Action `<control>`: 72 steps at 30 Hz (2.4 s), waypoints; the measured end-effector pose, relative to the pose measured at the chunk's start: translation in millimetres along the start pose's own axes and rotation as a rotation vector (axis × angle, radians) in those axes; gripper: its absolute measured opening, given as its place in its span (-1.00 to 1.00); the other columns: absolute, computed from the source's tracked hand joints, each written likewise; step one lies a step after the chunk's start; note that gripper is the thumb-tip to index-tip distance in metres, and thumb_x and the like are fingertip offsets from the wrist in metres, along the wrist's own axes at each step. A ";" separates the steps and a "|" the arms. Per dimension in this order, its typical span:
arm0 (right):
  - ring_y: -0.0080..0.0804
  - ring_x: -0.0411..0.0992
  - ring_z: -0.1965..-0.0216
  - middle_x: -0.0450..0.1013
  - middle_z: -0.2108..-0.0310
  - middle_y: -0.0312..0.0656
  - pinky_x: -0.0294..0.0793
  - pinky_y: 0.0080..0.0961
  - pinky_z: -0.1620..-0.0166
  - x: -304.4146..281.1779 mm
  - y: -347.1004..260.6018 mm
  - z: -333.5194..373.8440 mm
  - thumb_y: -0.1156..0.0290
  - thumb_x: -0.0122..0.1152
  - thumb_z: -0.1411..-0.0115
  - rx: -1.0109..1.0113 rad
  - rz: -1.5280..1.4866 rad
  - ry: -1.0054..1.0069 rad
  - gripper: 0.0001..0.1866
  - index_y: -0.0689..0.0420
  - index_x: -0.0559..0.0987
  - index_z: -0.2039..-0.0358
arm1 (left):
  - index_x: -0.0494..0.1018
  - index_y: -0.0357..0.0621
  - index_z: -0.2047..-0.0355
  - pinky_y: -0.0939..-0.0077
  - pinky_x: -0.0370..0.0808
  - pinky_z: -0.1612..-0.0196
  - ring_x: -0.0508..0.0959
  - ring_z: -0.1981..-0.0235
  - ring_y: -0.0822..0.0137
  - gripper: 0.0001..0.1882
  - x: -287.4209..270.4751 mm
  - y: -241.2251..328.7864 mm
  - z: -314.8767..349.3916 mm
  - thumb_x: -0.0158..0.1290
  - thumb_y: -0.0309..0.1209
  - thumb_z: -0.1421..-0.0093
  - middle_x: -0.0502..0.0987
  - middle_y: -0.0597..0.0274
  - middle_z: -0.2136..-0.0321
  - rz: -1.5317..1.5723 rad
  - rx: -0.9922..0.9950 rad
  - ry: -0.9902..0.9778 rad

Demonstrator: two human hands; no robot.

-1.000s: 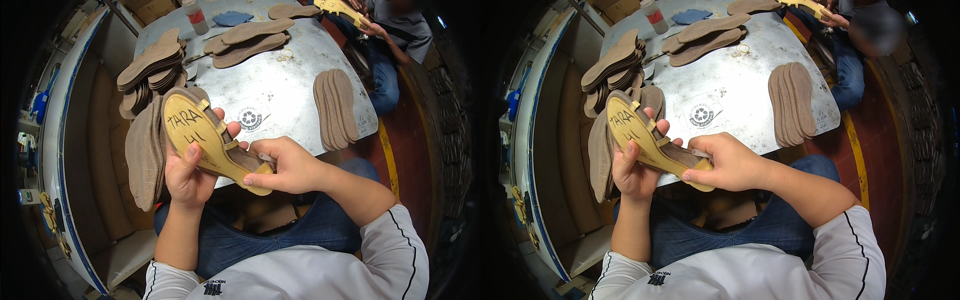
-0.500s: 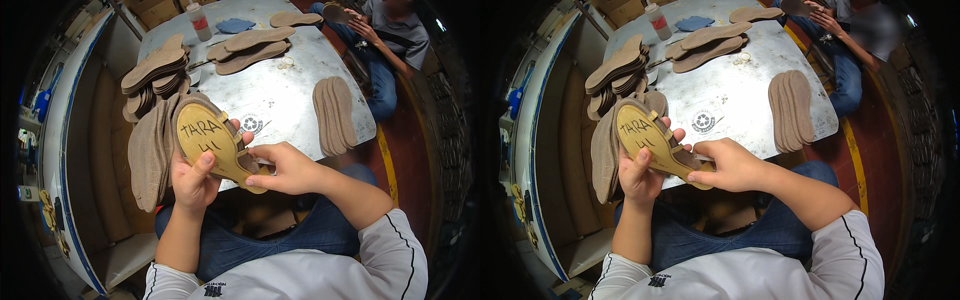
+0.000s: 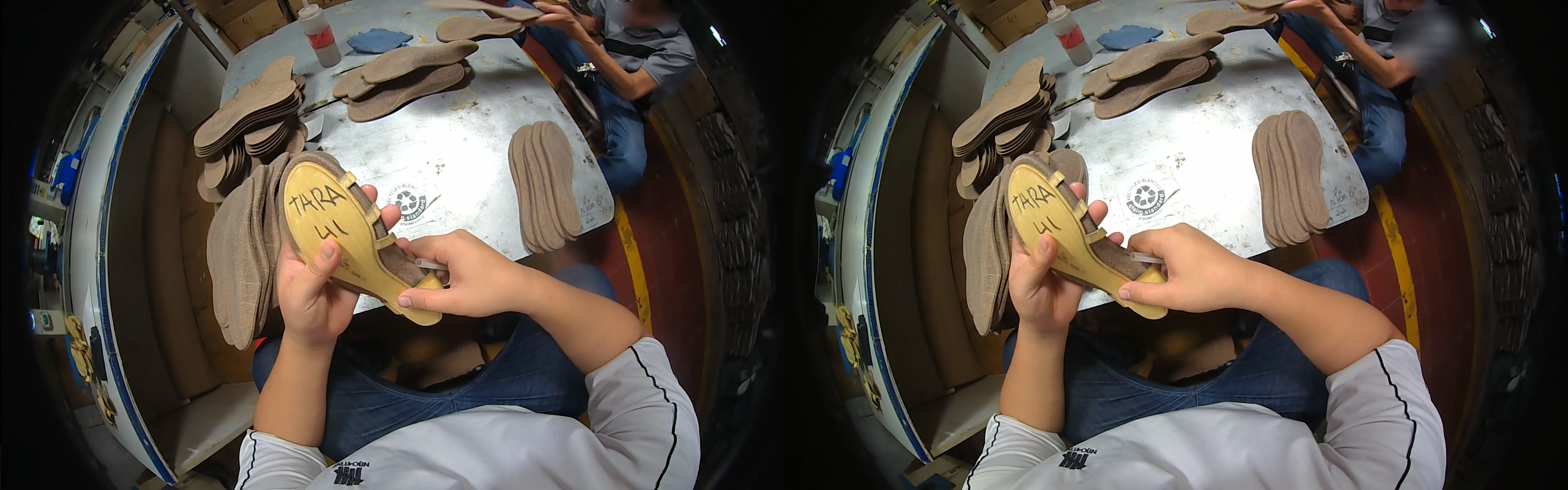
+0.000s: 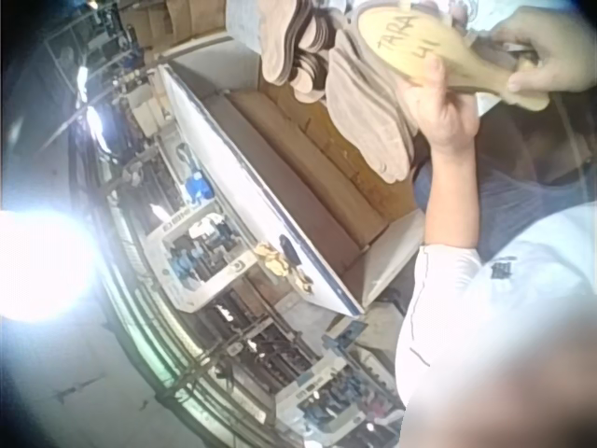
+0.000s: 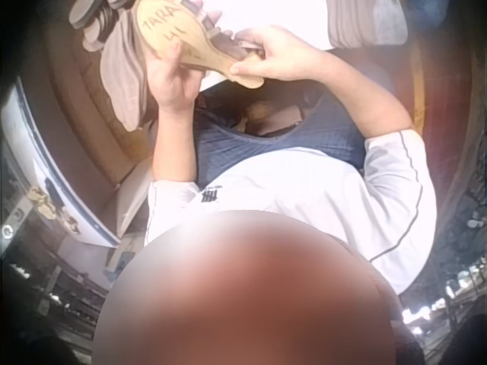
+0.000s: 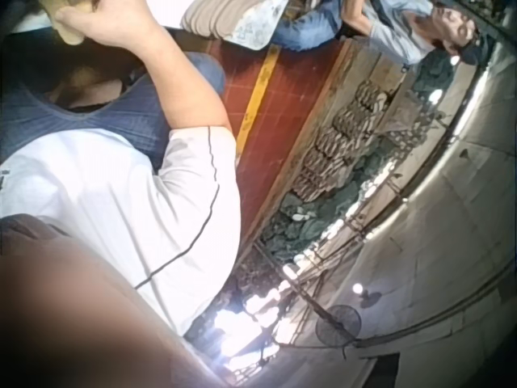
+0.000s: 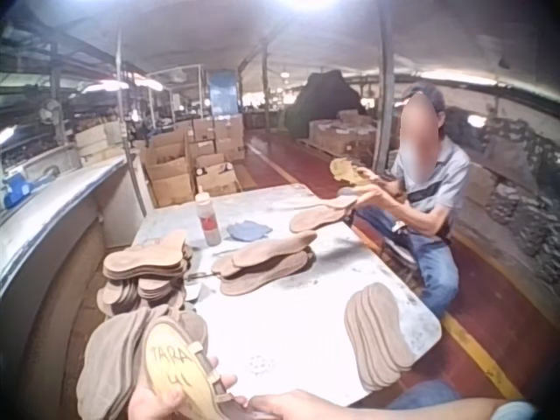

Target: The person uses a marker to write on a yellow shoe insole template, then applies liquid from a bottle onto a cloth and wipes the surface of a brown shoe insole. The person repeats the wiping on another insole and places the template on top of a finished insole.

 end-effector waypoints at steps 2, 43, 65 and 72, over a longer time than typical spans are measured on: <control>-0.10 0.72 0.38 0.70 0.40 0.08 0.67 -0.24 0.21 0.2 0.7 1.2 0.05 0.61 -0.37 0.053 -0.027 -0.042 -0.48 0.36 0.74 0.13 | 0.11 -0.13 -0.70 -0.49 0.66 -0.40 0.52 -0.51 -0.43 -0.30 -2.1 -1.1 -1.0 0.08 -0.48 -0.65 0.39 -0.36 -0.55 0.032 -0.003 0.007; -0.53 0.75 0.00 0.79 -0.03 -0.15 0.70 -0.52 -0.17 12.4 35.8 -9.5 0.50 0.60 -0.42 0.278 -0.789 -0.188 -0.57 0.33 0.66 -0.22 | 0.19 -0.12 -0.67 -0.43 0.58 -0.48 0.44 -0.59 -0.25 -0.38 -22.7 7.2 -13.7 -0.01 -0.49 -0.67 0.43 -0.18 -0.54 0.069 0.064 0.254; -0.70 0.56 0.23 0.67 0.21 -0.35 0.55 -0.59 0.15 8.0 17.6 -6.8 0.34 0.64 -0.42 0.166 -0.546 -0.111 -0.63 0.25 0.69 -0.08 | 0.17 -0.10 -0.68 -0.41 0.59 -0.47 0.42 -0.61 -0.19 -0.39 -18.2 13.0 -14.7 -0.03 -0.43 -0.71 0.39 -0.17 -0.55 0.027 0.111 0.156; -0.74 0.51 0.30 0.61 0.28 -0.42 0.51 -0.60 0.23 5.1 7.8 -1.7 0.36 0.66 -0.40 0.109 -0.471 -0.138 -0.70 0.20 0.68 0.06 | -0.03 -0.13 -0.79 -0.49 0.39 -0.61 0.27 -0.72 -0.11 -0.29 -22.2 16.7 -12.2 -0.11 -0.35 -0.75 0.19 -0.11 -0.71 0.097 0.103 -0.007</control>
Point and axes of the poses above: each hand's wrist, its own z-axis away from the middle knuckle, its own x-axis out of the palm, y = z × x, the point moved 4 cm from there along -z, towards the middle knuckle
